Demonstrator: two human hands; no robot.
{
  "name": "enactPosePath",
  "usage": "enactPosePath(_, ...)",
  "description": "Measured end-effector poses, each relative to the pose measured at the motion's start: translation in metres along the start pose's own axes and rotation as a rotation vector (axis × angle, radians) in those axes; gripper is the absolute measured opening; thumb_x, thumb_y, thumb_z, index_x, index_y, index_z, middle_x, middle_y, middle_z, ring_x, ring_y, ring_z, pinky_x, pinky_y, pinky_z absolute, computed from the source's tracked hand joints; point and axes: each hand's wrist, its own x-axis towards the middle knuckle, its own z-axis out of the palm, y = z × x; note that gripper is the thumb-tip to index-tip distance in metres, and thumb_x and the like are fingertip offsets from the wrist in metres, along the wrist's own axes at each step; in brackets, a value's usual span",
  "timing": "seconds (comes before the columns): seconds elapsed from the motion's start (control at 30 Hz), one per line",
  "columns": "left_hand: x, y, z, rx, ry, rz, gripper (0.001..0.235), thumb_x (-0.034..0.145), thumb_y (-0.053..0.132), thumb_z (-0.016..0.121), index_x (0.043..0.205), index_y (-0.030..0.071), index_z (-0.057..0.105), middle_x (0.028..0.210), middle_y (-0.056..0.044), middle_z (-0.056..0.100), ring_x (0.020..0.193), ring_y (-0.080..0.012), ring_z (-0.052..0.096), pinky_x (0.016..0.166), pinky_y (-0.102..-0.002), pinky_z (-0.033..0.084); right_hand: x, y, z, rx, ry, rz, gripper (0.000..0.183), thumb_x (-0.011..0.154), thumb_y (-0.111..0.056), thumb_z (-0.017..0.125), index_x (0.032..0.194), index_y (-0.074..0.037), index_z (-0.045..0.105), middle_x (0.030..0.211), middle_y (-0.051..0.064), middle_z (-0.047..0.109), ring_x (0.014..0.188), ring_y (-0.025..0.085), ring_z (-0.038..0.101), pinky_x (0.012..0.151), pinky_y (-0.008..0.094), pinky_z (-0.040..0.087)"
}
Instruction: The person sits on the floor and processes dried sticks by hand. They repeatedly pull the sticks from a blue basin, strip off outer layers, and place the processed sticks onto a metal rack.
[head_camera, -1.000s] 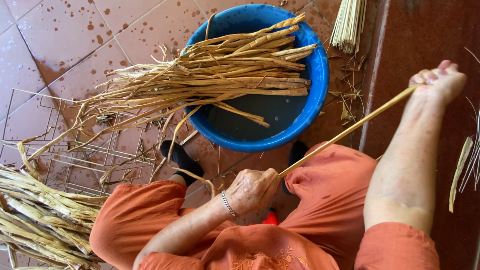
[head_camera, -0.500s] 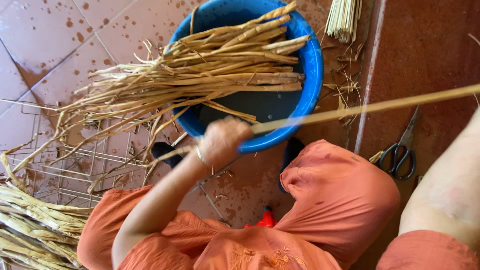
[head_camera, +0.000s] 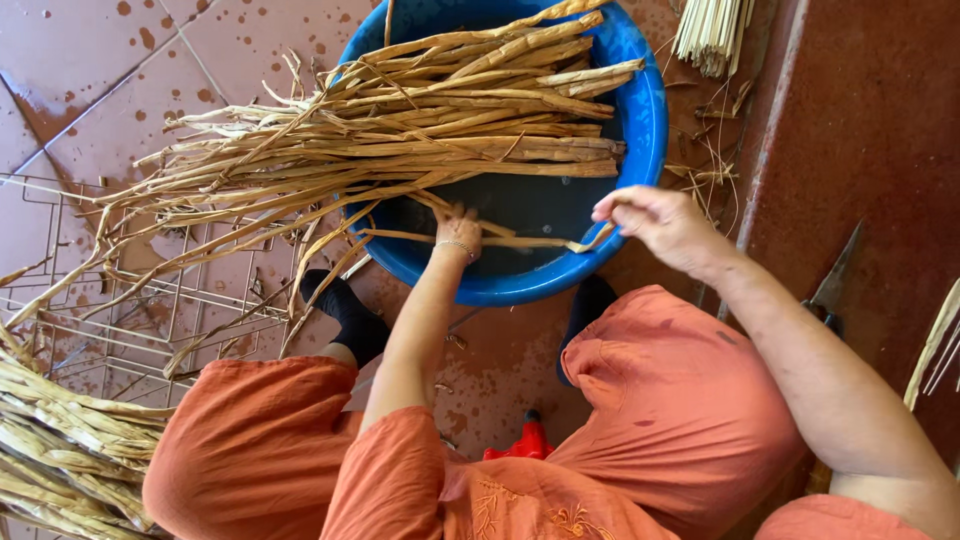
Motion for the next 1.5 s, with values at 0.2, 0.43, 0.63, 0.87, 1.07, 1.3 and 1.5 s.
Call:
enactPosePath(0.2, -0.005, 0.0, -0.032, -0.306, 0.3, -0.002, 0.025, 0.085, 0.019, 0.062, 0.105, 0.013, 0.076, 0.121, -0.005, 0.07, 0.126, -0.0303, 0.06, 0.11, -0.075, 0.024, 0.025, 0.03, -0.001, -0.011, 0.126, -0.131, 0.02, 0.108, -0.014, 0.052, 0.113, -0.003, 0.068, 0.104, 0.006, 0.074, 0.1, 0.012, 0.07, 0.091, 0.028, 0.055)
enactPosePath(0.43, -0.047, 0.015, -0.13, -1.261, 0.539, 0.254, 0.014, 0.085, 0.006, 0.064, 0.098, 0.006, 0.06, 0.09, -0.005, 0.071, 0.084, -0.0132, 0.069, 0.079, -0.03, 0.057, 0.062, -0.003, 0.015, 0.27, 0.415, -0.004, 0.02, 0.107, -0.025, 0.061, 0.111, -0.006, 0.061, 0.079, 0.003, 0.057, 0.059, 0.008, 0.052, 0.053, 0.026, 0.049)
enactPosePath(0.63, -0.095, 0.091, -0.192, -1.872, 0.542, 0.768, 0.02, 0.103, 0.005, 0.063, 0.114, 0.006, 0.047, 0.091, 0.003, 0.057, 0.08, -0.0083, 0.054, 0.07, -0.024, 0.048, 0.053, -0.036, 0.041, 0.403, 0.361, -0.145, 0.023, 0.1, -0.022, 0.07, 0.117, -0.006, 0.066, 0.093, 0.0, 0.066, 0.071, 0.006, 0.055, 0.061, 0.023, 0.047)
enactPosePath(0.87, -0.12, 0.135, -0.246, -1.805, 0.509, 0.567, 0.024, 0.106, 0.025, 0.055, 0.117, 0.005, 0.062, 0.074, 0.001, 0.061, 0.062, -0.0053, 0.055, 0.055, -0.022, 0.046, 0.034, -0.046, 0.026, 0.436, 0.478, -0.368, 0.022, 0.108, -0.022, 0.063, 0.118, -0.003, 0.07, 0.112, 0.001, 0.072, 0.097, 0.006, 0.063, 0.088, 0.022, 0.054)
enactPosePath(1.07, -0.116, 0.139, -0.25, -1.464, 0.637, 0.434, 0.033, 0.108, 0.029, 0.055, 0.096, 0.002, 0.068, 0.071, -0.004, 0.064, 0.063, -0.0101, 0.06, 0.057, -0.028, 0.048, 0.048, -0.036, 0.027, 0.658, 0.425, -0.173, 0.027, 0.11, -0.024, 0.054, 0.106, -0.001, 0.068, 0.098, 0.011, 0.074, 0.08, 0.015, 0.068, 0.073, 0.031, 0.058)
enactPosePath(1.3, -0.122, 0.14, -0.241, -1.312, 0.603, 0.425, 0.033, 0.107, 0.03, 0.047, 0.093, 0.006, 0.065, 0.072, -0.01, 0.067, 0.065, -0.0219, 0.067, 0.065, -0.035, 0.054, 0.074, -0.044, 0.015, 0.855, 0.704, -0.05, 0.024, 0.105, -0.023, 0.05, 0.094, -0.004, 0.06, 0.085, 0.013, 0.071, 0.068, 0.022, 0.076, 0.06, 0.037, 0.066)
enactPosePath(1.5, -0.139, 0.145, -0.239, -1.251, 0.627, 0.44, 0.032, 0.106, 0.03, 0.047, 0.093, 0.006, 0.063, 0.071, -0.01, 0.065, 0.064, -0.0218, 0.065, 0.063, -0.035, 0.052, 0.089, -0.033, -0.004, 1.07, 0.71, -0.036, 0.021, 0.106, -0.022, 0.054, 0.092, -0.007, 0.056, 0.072, 0.005, 0.058, 0.049, 0.011, 0.048, 0.043, 0.028, 0.041)
